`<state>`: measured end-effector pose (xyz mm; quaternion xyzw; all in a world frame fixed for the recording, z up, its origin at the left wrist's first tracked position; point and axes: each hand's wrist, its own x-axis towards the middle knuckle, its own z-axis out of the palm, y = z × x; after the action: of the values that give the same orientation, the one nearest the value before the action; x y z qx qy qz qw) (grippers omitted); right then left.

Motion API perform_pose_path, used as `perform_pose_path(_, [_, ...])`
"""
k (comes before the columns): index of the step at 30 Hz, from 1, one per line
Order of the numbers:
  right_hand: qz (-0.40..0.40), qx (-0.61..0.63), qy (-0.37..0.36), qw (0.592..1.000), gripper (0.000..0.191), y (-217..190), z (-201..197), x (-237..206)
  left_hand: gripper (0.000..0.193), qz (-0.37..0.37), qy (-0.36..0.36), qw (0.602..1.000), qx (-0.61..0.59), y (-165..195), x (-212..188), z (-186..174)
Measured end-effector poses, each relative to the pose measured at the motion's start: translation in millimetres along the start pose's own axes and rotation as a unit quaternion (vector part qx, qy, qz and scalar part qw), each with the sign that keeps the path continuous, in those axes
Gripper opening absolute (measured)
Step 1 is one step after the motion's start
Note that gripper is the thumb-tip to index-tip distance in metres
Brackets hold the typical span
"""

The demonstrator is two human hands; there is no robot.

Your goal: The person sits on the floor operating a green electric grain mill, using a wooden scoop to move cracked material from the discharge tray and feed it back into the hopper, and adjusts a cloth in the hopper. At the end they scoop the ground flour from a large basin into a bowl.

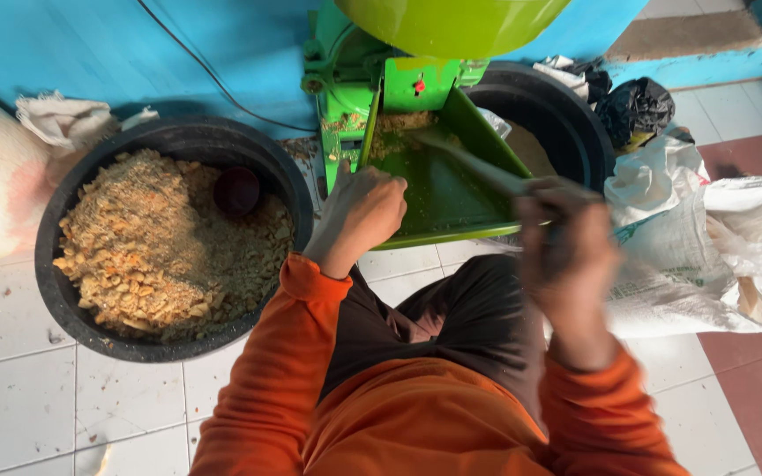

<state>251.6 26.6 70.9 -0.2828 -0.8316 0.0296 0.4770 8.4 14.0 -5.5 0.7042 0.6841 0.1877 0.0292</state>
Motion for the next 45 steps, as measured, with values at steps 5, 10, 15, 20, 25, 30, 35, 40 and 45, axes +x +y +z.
perform_pose_path(5, [0.050, 0.007, 0.007, 0.999, 0.019, 10.8, -39.7, -9.5, 0.013, 0.008, 0.021, 1.000, -0.009, -1.2, -0.6, 3.0])
perform_pose_path(10, [0.052, 0.044, -0.037, 0.997, 0.018, 32.8, 6.8, -14.2, 0.014, 0.014, 0.024, 0.999, 0.020, -0.6, 1.3, 3.4])
perform_pose_path(15, [0.023, 0.051, 0.000, 0.998, 0.018, 31.9, 38.2, -9.3, 0.014, 0.006, -0.001, 1.000, 0.009, -1.4, 1.2, 1.2])
perform_pose_path(20, [0.027, 0.047, -0.023, 0.998, 0.018, 24.9, 32.9, -6.8, 0.015, 0.023, 0.041, 0.999, -0.005, -1.3, -0.1, 2.0])
perform_pose_path(25, [0.023, 0.044, 0.004, 0.999, 0.017, 25.1, 38.8, -6.0, 0.013, 0.017, 0.012, 1.000, 0.013, -0.3, -1.8, 0.5])
perform_pose_path(30, [0.028, 0.041, -0.010, 0.999, 0.019, 20.9, 25.4, 0.2, 0.011, 0.018, 0.029, 0.999, 0.003, -0.6, -0.7, 0.4])
perform_pose_path(35, [0.069, 0.075, 0.001, 0.995, 0.017, 10.8, -20.2, -12.2, 0.009, 0.044, 0.066, 0.997, 0.006, -2.6, -1.3, 3.9])
perform_pose_path(40, [0.014, 0.019, -0.037, 0.999, 0.021, 17.0, 8.3, -6.9, 0.011, 0.024, 0.043, 0.999, -0.024, -2.0, -2.0, 0.7])
perform_pose_path(45, [0.024, 0.034, -0.019, 0.999, 0.020, 7.0, 8.8, 1.0, 0.016, -0.032, -0.006, 0.999, -0.044, -1.6, 1.9, -3.9])
